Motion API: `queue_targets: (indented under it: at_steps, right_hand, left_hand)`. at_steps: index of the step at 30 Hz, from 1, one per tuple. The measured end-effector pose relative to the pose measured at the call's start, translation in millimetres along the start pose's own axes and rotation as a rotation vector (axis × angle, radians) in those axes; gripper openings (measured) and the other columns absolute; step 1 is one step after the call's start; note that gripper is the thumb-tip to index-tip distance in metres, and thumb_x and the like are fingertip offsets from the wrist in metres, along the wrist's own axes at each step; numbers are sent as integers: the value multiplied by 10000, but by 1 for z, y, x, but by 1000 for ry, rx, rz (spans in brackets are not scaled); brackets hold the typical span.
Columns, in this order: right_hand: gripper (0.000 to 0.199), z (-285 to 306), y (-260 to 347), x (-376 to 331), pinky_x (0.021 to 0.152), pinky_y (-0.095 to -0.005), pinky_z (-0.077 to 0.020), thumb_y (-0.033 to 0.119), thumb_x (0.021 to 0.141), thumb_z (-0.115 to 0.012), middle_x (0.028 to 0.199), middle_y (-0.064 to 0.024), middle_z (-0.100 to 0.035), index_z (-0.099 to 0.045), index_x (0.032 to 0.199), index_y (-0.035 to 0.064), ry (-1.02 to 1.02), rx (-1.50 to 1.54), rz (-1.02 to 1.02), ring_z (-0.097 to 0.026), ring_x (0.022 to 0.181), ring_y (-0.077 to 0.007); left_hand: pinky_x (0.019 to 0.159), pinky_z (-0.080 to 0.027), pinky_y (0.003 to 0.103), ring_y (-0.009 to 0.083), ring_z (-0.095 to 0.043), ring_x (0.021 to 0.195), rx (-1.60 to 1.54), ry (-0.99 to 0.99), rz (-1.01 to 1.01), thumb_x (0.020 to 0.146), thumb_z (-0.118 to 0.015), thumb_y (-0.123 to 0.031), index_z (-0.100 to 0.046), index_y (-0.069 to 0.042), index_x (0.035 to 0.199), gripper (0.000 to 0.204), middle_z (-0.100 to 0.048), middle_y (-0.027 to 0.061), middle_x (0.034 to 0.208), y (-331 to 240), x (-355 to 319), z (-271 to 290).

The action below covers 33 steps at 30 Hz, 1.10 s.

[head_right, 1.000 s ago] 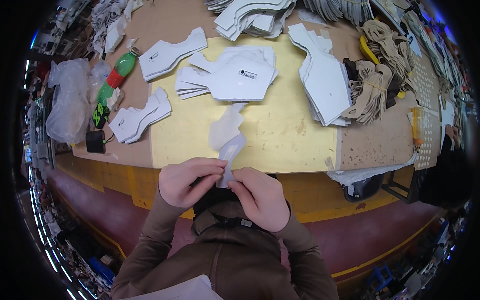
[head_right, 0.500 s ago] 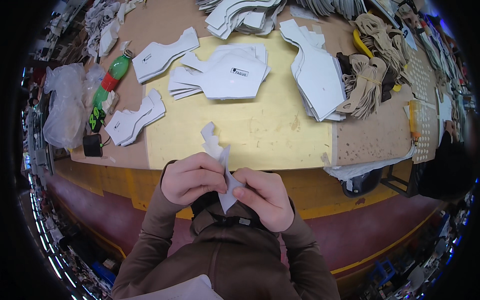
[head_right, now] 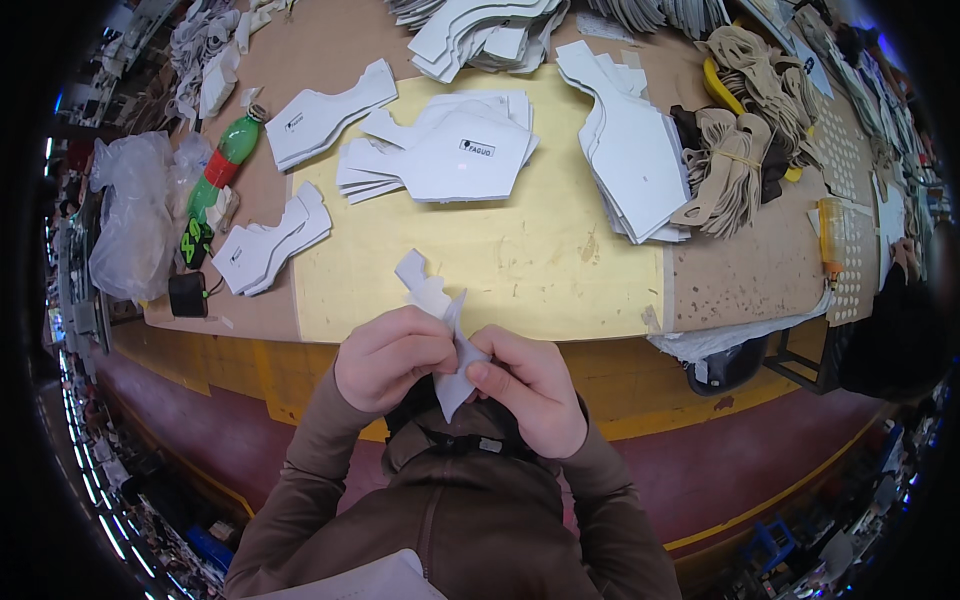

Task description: The person repeatedly picks up white paper cutouts, folds them, and presses small rectangular labels onto them. They handle the items one at a time, stacking finished pieces on the table. Other workers are visible in the background performing similar tasks.

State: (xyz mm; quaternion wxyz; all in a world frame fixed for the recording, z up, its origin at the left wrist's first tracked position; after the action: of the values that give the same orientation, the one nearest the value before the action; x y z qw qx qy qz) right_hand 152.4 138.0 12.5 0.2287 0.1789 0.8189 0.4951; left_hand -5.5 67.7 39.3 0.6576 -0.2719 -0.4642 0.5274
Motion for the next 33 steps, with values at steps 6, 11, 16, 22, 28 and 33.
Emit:
queue_targets:
  at_steps: [6,11,16,22,28,33]
  right_hand:
    - [192,-2,-5,2,740,-228,-432,154,1051,-541,856,-20,-608,-593,985,-18,-16,131,-34,-518,790,-80]
    - [182,-4,-8,2,760,-232,-426,151,1056,-530,901,-23,-612,-581,1012,-18,17,249,-64,-509,812,-80]
    - [190,-6,-9,1,778,-245,-428,158,1055,-521,940,-30,-619,-589,1053,-20,54,376,-77,-511,832,-88]
    - [203,-2,-7,-2,789,-249,-425,160,1042,-533,965,-35,-623,-600,1094,-25,17,363,-67,-518,856,-92]
    - [185,0,-13,-1,772,-256,-427,155,1032,-536,947,-42,-626,-597,1064,-16,29,400,-116,-522,833,-104]
    - [169,6,-18,0,747,-265,-434,137,1020,-531,923,-63,-625,-590,1031,-22,-52,581,-92,-538,800,-120]
  left_hand:
    - [720,-513,367,303,-589,817,100,9,-44,779,-687,6,-614,22,1120,349,-575,136,980,-2,2,-10]
    - [695,-483,316,238,-541,784,-4,-54,-19,831,-559,141,-522,-27,987,232,-539,100,922,2,0,-16]
    - [732,-473,305,203,-526,800,-246,-100,78,940,-535,94,-482,-50,989,162,-530,106,960,13,-8,-19]
    - [749,-494,292,171,-570,827,-203,-107,52,902,-660,62,-637,-37,1080,205,-574,102,1032,11,-10,-10]
    - [725,-522,296,171,-599,828,-63,-11,-68,809,-728,73,-684,-18,952,175,-592,78,998,13,-3,-1]
    - [822,-500,297,195,-592,918,-172,-138,26,983,-576,28,-579,8,1055,75,-581,103,1044,25,-11,-11]
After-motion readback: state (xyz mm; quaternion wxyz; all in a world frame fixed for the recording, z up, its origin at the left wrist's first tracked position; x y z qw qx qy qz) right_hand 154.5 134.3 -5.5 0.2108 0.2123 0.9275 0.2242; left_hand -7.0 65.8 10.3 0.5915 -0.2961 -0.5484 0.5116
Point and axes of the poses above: each hand's wrist, its own x-axis towards the middle knuckle, its own z-axis out of the back of the hand, y = z × x, the point moved 4 cm from there along x, towards the middle knuckle
